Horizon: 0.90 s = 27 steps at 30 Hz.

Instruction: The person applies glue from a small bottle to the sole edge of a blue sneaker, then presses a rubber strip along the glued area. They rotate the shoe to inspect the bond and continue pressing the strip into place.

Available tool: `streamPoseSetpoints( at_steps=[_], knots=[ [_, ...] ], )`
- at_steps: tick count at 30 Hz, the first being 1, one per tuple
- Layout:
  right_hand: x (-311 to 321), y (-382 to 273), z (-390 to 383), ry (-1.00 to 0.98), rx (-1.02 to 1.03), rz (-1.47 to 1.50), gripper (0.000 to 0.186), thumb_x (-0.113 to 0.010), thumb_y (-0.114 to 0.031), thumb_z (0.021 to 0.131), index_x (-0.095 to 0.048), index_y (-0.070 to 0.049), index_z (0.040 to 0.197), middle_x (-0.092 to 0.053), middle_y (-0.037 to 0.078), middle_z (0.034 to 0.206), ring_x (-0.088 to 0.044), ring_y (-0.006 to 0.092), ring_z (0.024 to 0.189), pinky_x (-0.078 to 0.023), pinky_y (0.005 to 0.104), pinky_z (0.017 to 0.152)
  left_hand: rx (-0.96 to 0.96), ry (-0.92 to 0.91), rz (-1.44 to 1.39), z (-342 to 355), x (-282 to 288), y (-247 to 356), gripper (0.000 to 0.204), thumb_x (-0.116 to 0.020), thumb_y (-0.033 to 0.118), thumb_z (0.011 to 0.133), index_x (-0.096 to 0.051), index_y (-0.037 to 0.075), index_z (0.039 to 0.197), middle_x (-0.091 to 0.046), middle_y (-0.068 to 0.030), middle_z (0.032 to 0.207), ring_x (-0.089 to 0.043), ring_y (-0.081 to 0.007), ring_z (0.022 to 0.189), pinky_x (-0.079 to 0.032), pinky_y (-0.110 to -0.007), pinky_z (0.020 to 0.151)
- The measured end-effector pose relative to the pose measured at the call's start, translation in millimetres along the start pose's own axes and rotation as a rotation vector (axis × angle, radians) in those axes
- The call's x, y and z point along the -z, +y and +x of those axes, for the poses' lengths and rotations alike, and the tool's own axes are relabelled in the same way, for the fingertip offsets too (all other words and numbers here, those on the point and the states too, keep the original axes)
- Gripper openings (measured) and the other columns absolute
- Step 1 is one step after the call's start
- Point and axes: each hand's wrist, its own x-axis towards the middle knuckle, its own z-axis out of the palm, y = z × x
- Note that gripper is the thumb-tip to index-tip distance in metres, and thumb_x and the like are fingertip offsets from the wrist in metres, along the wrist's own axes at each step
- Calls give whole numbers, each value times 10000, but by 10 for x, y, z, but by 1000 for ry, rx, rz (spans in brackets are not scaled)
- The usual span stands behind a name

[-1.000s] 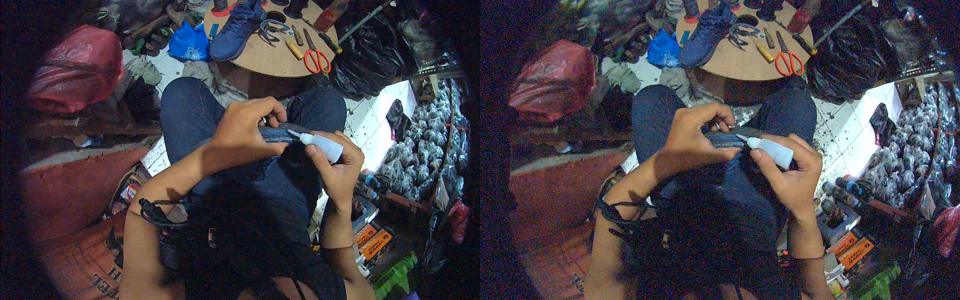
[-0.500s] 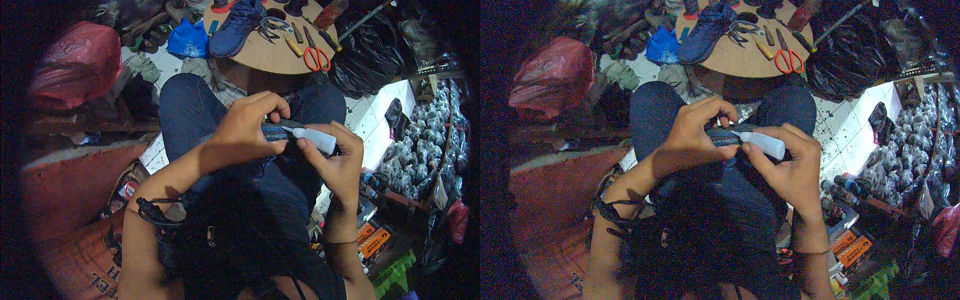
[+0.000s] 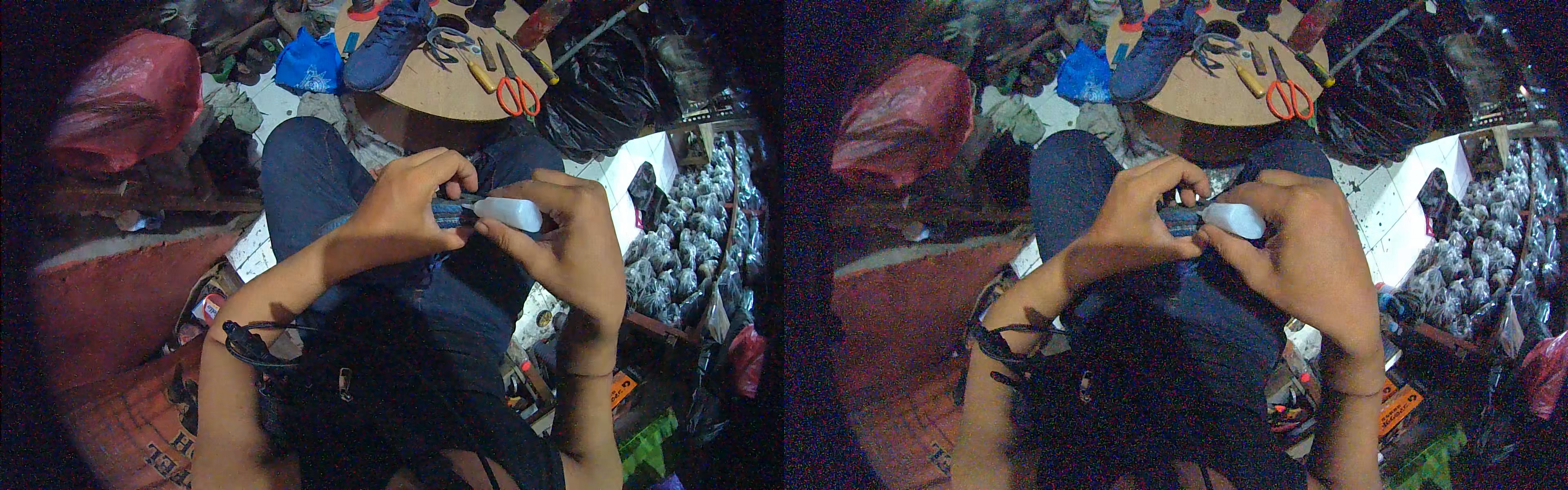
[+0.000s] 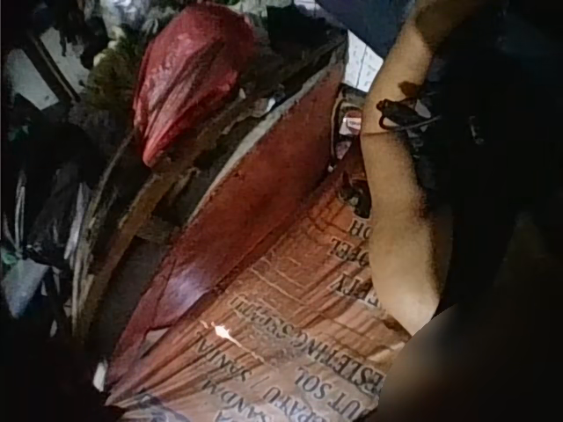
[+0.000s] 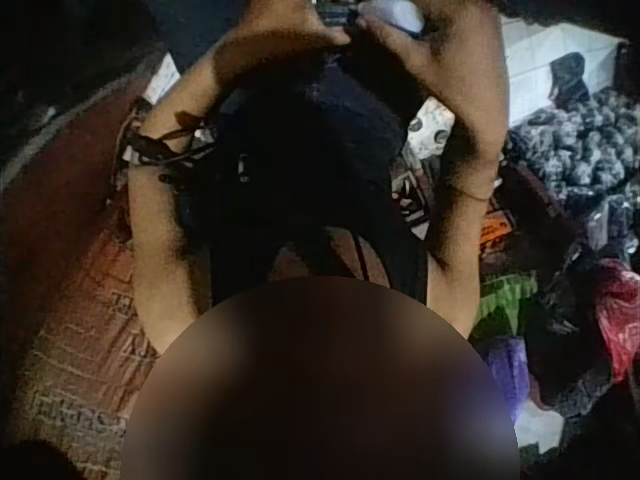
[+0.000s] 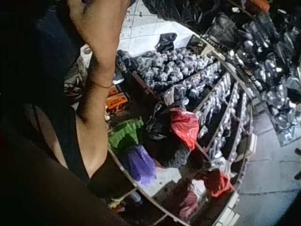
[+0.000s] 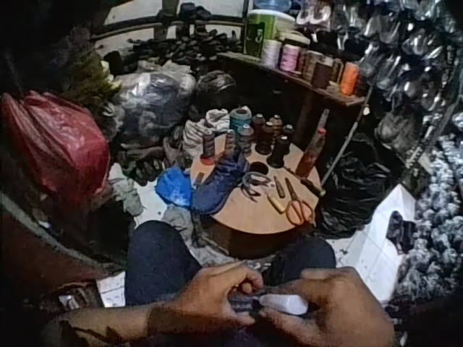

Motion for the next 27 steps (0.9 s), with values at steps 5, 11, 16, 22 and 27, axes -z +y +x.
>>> streamPoseSetpoints(
  at_steps=[5, 11, 16, 22, 27],
  knots=[
    [46, -19, 35, -23, 62, -58, 243, -888, -193, 766, -810, -19, 917, -650, 96, 692, -585, 191, 580, -391, 350, 532, 11, 6, -17, 3, -19, 0, 445, -875, 111, 612, -640, 57, 987, -631, -85, 879, -640, -234, 789, -525, -364, 729],
    [36, 6, 52, -34, 68, -63, 252, -884, -204, 774, -809, -18, 926, -651, 97, 690, -581, 190, 574, -392, 350, 533, 2, 2, 0, 3, -13, -3, 440, -869, 102, 612, -642, 59, 986, -639, -85, 889, -647, -232, 797, -534, -362, 736],
    [32, 34, 19, -23, 17, 14, 254, -877, -205, 785, -806, -13, 935, -652, 91, 695, -576, 171, 592, -380, 335, 539, 24, -4, -28, -5, -7, -2, 456, -864, 100, 603, -642, 58, 999, -642, -90, 892, -655, -237, 809, -537, -363, 741],
    [1, 100, -48, -9, -42, 83, 260, -869, -218, 802, -806, -11, 946, -644, 70, 696, -558, 140, 611, -365, 313, 551, 71, -15, -33, -14, -23, 1, 467, -857, 114, 609, -640, 62, 1019, -641, -92, 864, -658, -240, 787, -535, -367, 731],
    [-76, 180, -129, 64, -84, 155, 259, -870, -215, 809, -807, -12, 957, -665, 58, 737, -559, 119, 635, -363, 295, 563, 70, -10, -19, -3, -24, 2, 457, -852, 125, 622, -639, 66, 1022, -639, -91, 848, -658, -242, 773, -531, -368, 715]
  ],
)
